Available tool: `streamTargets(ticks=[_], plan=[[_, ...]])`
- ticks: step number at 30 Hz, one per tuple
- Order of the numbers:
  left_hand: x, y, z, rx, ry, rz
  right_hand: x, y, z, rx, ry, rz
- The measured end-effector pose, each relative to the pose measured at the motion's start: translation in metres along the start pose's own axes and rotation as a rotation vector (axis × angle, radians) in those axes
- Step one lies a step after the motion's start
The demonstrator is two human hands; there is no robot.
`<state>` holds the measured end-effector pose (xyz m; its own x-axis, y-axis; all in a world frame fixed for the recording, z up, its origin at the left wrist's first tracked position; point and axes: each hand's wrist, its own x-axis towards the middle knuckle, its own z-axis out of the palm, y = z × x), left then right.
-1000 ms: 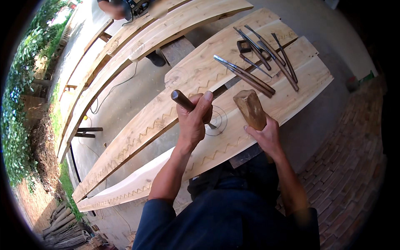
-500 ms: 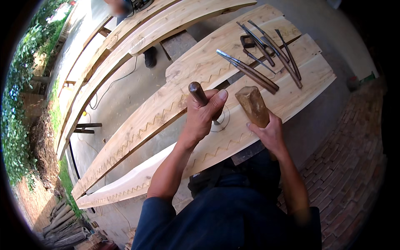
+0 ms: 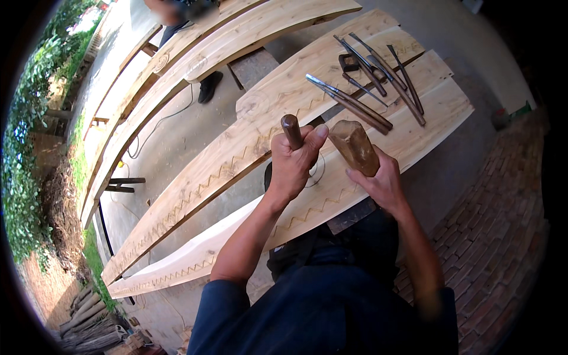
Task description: The person carves a circular design into a wooden board using a chisel and a wooden mallet, occasionally setting down the tools to pick up a different chisel from a set.
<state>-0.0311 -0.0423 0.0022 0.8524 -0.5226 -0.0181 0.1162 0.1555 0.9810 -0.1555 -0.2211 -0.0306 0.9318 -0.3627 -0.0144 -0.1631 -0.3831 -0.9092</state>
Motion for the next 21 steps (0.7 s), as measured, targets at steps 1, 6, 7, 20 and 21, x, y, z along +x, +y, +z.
streamTargets(ticks=[1, 6, 7, 20, 21], plan=[[0.000, -0.002, -0.001, -0.009, -0.003, -0.002, 0.003, -0.007, -0.003, -0.017, 0.013, -0.039], [-0.001, -0.004, -0.011, -0.147, 0.006, -0.009, 0.031, -0.068, -0.029, -0.023, 0.096, -0.252], [-0.002, -0.007, -0.015, -0.185, -0.014, -0.009, 0.037, -0.086, -0.037, -0.007, 0.128, -0.294], [-0.023, -0.012, -0.013, -0.158, 0.040, 0.062, 0.073, -0.199, -0.049, -0.677, 0.280, -1.050], [-0.021, -0.014, -0.011, -0.181, 0.021, 0.088, 0.071, -0.206, -0.054, -0.548, 0.311, -0.964]])
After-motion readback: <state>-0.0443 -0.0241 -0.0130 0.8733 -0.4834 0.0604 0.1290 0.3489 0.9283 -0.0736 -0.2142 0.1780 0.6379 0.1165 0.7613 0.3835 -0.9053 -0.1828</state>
